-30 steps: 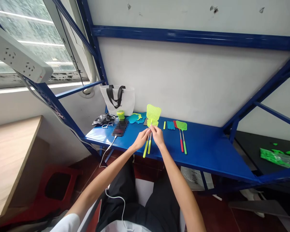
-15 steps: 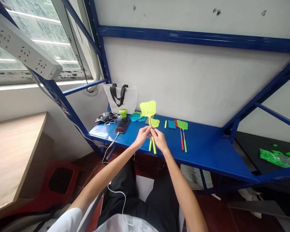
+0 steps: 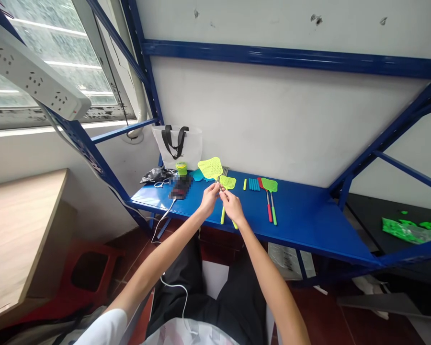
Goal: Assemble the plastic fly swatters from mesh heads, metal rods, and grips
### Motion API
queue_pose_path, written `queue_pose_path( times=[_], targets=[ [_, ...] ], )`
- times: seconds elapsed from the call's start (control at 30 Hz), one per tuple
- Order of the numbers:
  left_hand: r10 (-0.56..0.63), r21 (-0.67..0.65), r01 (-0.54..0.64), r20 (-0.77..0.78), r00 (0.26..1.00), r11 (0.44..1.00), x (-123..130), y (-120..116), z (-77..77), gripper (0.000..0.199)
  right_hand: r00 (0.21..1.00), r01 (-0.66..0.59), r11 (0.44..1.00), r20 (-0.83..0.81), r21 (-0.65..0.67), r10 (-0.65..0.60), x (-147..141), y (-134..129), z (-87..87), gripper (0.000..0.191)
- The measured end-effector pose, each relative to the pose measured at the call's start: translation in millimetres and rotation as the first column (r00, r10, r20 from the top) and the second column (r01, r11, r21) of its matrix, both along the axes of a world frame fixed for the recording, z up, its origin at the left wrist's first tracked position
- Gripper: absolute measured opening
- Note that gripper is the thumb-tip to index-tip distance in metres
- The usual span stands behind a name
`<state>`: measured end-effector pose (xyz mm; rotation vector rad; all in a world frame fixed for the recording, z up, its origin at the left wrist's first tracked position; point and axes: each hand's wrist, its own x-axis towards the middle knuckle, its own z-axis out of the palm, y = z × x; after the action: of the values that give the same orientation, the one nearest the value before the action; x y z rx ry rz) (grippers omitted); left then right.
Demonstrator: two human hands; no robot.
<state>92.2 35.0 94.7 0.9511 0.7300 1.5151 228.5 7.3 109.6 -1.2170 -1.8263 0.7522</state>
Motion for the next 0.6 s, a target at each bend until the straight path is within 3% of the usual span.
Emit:
queue_pose_path(
  times=[0.17,0.3,0.47,0.6],
  targets=[
    [0.264,-0.191,-0.234,0.148,0.953,0.953,-45.6,31.0,10.1,0.039,0.945,0.001,1.0,0.326,-0.003,0.0,12.4,-25.1,-4.1,0.053],
    [0.308,-0.169,-0.279,0.182,0.934,0.945,-83.2,45.9,17.6,0.037,0.895,-0.014,0.999,0.444,-0.031,0.027,45.7,-51.5,-9.1,0.048],
    [0.399,-0.221,-0.352,0.227,0.889,0.91,-101.7,45.6,22.3,0.036,0.834,0.037,0.997,0.551,-0.066,0.005,129.7,-61.5,-2.4,0.047],
    [0.36,-0.074,-0.352,0.227,0.905,0.933,-94.0,36.7,28.8,0.037,0.795,0.193,0.98,0.593,-0.048,-0.127,196.3,-56.0,3.7,0.045]
  ],
)
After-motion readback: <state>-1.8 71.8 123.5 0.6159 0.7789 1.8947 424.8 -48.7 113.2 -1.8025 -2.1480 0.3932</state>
